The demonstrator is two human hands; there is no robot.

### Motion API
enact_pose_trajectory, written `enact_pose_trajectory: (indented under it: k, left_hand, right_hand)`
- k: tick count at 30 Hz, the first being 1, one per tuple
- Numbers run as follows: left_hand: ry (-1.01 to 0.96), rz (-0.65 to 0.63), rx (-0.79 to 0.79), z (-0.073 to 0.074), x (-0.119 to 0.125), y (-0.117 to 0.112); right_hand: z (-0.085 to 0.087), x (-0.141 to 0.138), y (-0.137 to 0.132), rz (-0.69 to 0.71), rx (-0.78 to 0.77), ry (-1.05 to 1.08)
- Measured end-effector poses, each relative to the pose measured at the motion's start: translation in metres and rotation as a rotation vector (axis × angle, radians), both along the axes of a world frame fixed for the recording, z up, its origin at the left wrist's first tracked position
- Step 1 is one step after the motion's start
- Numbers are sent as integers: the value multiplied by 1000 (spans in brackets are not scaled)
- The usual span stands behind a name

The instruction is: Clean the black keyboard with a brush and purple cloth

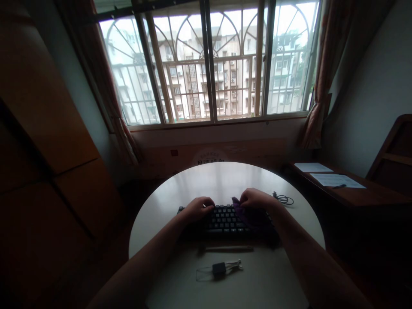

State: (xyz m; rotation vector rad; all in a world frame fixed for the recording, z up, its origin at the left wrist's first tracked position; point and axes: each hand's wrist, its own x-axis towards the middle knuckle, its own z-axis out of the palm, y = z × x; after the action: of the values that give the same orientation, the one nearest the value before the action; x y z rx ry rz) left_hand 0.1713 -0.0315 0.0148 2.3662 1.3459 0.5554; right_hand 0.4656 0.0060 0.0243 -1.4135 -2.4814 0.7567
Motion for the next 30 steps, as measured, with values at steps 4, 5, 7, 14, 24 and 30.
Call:
enact_pose_trajectory:
  k: [4, 5, 7, 14, 24, 30]
  left_hand:
    - [-7, 0, 2, -2, 0, 2]
    - [-6, 0, 0, -2, 0, 2]
    - [-3, -4, -4, -1, 0, 1]
    - [25, 6, -4, 5, 1, -4]
    - [28, 0, 10, -1, 0, 0]
    - [28, 3, -8, 1, 1, -1]
  right_hand:
    - [-2, -2, 1, -27, -17, 15]
    - [-3, -2, 1, -26, -25, 23]
    - [-3, -1, 2, -23, -41, 34]
    - [3, 4, -2, -80, -25, -37]
    - [3, 5, -1, 77, -28, 21]
    - [5, 3, -1, 54, -25, -13]
